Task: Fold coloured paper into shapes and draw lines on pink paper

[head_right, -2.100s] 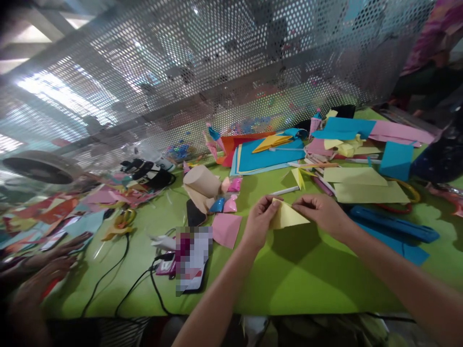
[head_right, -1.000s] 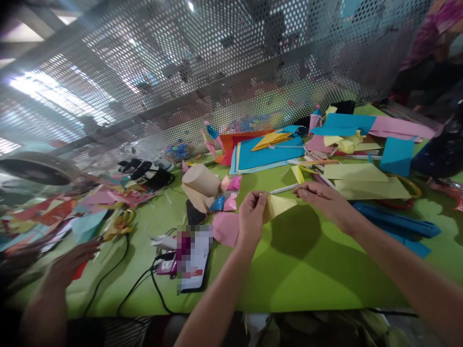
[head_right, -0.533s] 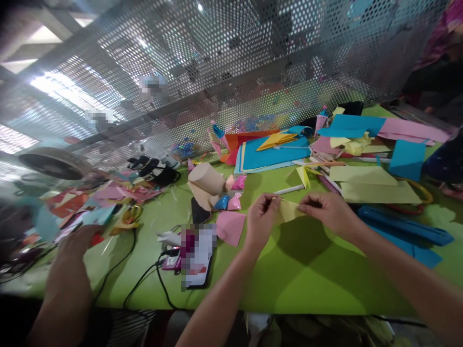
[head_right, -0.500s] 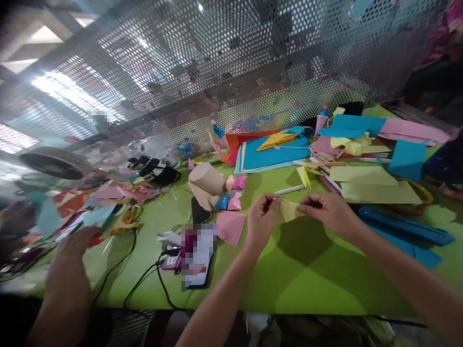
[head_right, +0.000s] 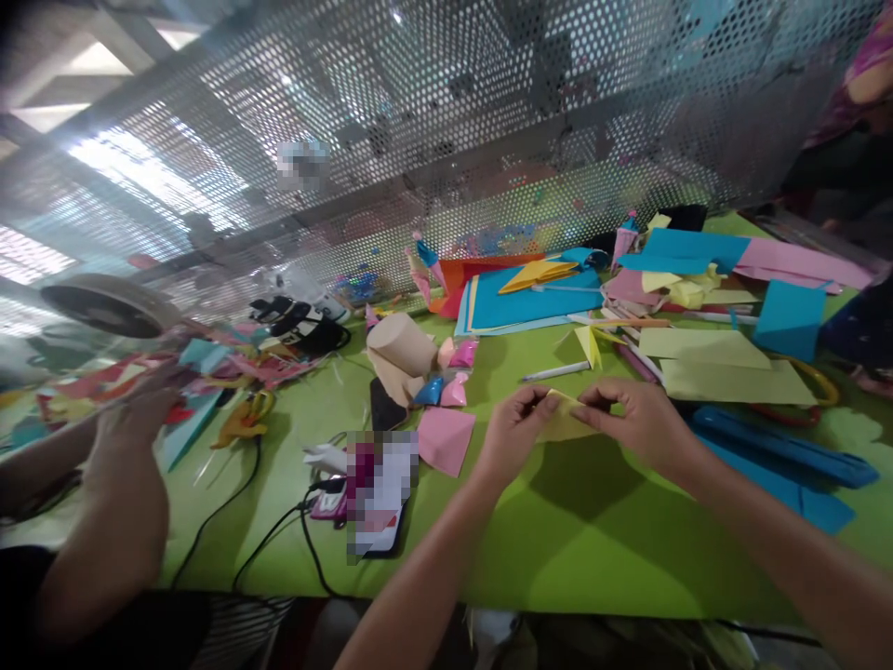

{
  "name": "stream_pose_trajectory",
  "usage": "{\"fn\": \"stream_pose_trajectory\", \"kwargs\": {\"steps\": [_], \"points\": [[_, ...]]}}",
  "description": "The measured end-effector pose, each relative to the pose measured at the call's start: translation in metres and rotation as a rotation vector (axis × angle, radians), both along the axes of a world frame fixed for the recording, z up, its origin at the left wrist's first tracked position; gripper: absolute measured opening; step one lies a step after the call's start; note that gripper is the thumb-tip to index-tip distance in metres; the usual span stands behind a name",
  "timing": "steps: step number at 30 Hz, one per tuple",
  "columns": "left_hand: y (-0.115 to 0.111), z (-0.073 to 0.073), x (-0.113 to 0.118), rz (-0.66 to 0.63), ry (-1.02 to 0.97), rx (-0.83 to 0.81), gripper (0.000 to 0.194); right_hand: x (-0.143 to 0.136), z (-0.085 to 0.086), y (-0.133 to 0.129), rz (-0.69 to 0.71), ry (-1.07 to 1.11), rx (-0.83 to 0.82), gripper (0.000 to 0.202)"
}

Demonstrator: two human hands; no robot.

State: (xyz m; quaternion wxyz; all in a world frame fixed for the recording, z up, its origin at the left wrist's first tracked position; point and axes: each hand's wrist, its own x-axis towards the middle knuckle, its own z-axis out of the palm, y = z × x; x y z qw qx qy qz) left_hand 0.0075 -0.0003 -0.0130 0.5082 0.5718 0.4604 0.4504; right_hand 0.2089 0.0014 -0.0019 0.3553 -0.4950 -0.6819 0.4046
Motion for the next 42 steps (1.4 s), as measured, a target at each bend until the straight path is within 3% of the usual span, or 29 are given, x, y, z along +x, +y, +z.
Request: {"fn": "stream_pose_trajectory", "kwargs": {"steps": [9,17,23,42], "points": [[0.001,0.002,-0.002,-0.128,0.032,-0.017,0.028,0.002,0.004,0.000,-0.011,0.057,0.046,0.028],[0.001,0.001,-0.003,-0.166,0.045,-0.066,0.034,0.001,0.015,-0.003,0.025,0.049,0.011,0.027],[0.001,0.007,-0.004,-0.189,0.032,-0.109,0.043,0.003,0.011,-0.002,0.030,0.054,-0.021,0.031],[0.000,0.006,-0.006,-0.271,0.040,-0.182,0.049,0.004,0.011,-0.004,0.055,0.057,0.009,0.019]]}}
